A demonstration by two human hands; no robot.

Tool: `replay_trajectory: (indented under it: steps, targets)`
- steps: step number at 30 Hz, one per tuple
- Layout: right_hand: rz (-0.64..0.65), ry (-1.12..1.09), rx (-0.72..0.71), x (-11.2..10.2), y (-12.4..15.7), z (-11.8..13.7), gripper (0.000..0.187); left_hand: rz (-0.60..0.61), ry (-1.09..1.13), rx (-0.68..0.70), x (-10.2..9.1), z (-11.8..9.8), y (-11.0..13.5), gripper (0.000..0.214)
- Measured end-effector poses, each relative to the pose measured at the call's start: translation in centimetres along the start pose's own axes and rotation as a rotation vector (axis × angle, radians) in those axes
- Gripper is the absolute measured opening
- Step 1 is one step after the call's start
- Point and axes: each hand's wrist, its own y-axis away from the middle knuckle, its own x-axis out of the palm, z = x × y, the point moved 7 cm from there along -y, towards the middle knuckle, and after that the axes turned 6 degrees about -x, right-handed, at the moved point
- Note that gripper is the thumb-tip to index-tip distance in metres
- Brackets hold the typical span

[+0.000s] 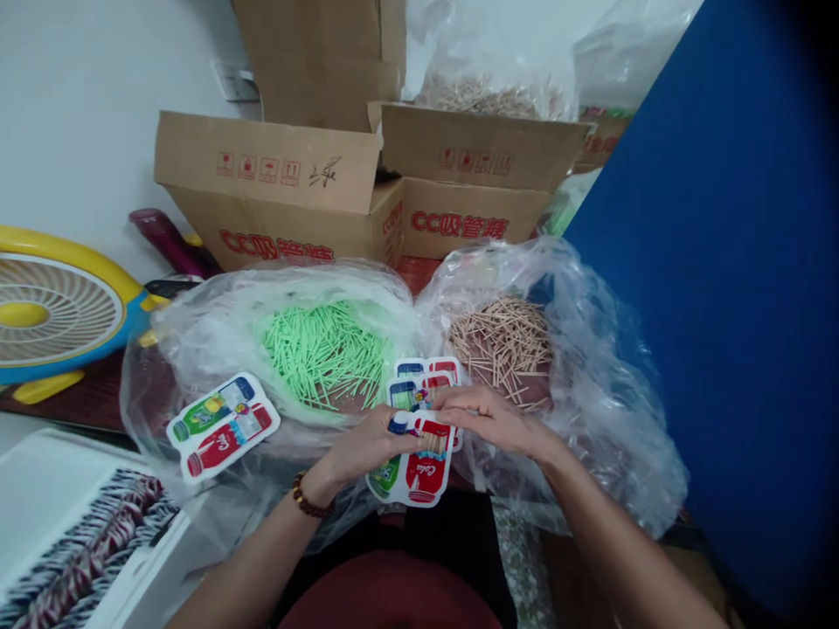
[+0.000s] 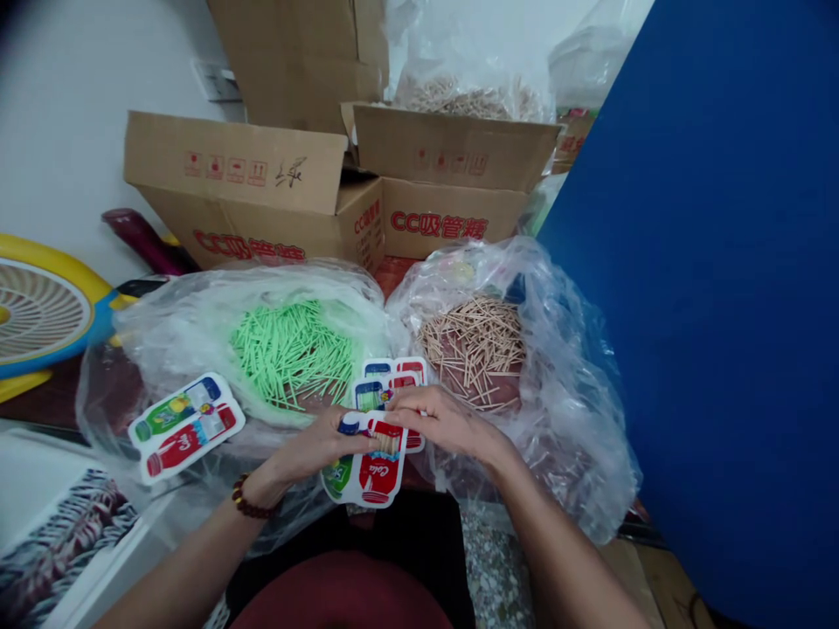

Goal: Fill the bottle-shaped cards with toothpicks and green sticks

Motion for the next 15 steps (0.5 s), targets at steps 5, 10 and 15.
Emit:
replay_trajectory:
  steps: [5, 10, 15]
  targets:
    - [0.113, 0.025, -0.036, 0.8, 0.5, -0.9, 0.026, 0.011, 0.005, 0.029, 0.2, 0.0, -0.1, 0.023]
    - [-0.008, -0.029, 0.096, 0.9, 2.4, -3.2, 0.019, 0.007, 0.018, 0.006, 0.7, 0.3, 0.2, 0.026]
    - [0.009, 0.005, 0.138, 1.9, 3.3, -4.2, 0.018, -0.004, 0.01, -0.014, 1.1, 1.3, -0.2, 0.022]
